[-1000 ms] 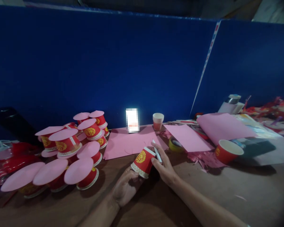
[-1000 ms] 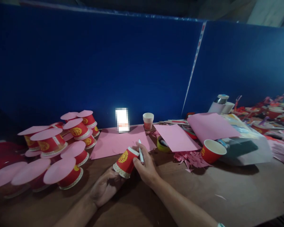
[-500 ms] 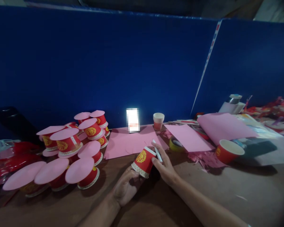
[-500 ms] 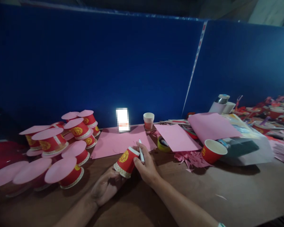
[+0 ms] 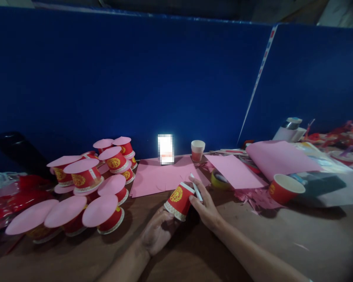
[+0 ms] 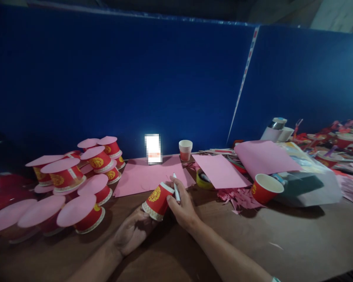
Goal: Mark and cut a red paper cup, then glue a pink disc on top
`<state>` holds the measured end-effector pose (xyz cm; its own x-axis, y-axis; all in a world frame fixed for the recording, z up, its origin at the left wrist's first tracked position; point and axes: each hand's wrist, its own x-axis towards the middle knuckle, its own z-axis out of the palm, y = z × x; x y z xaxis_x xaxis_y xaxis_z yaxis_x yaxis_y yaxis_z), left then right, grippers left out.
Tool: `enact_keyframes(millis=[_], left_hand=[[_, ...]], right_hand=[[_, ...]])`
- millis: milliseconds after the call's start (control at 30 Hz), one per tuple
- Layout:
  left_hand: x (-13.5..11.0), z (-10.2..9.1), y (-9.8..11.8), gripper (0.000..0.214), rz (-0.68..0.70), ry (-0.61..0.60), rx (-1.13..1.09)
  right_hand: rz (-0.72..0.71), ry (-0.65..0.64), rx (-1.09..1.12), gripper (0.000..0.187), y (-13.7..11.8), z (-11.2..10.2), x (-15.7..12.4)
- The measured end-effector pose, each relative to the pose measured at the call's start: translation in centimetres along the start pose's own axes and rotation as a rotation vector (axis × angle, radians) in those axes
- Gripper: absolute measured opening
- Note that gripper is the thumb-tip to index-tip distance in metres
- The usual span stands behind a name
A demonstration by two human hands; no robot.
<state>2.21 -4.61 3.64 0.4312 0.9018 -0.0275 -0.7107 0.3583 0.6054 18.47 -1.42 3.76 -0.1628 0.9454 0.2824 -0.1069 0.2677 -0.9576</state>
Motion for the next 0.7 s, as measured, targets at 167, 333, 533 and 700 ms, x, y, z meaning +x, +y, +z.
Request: enact_keyframes(millis=[167, 333, 533, 700], left_hand=[[0.02, -0.13, -0.06, 0.056, 0.002, -0.003, 0.013], [0.01, -0.06, -0.07, 0.056, 0.000, -0.014, -0.004], [0.06, -0.12, -0.09, 0.056, 0.010, -0.039, 0.005], [0.11, -0.21, 0.00, 0.054, 0.004, -0.035, 0.013]], right_hand=[[-0.014, -0.003, 0.010, 0.048, 0.08, 0.01, -0.03], [0.008, 0.006, 0.030, 0.049, 0.19, 0.02, -0.07], [-0.003, -0.004, 0.024, 0.048, 0.27, -0.05, -0.05], [-0.007, 0.009, -0.002, 0.048, 0.06, -0.04, -0.03]])
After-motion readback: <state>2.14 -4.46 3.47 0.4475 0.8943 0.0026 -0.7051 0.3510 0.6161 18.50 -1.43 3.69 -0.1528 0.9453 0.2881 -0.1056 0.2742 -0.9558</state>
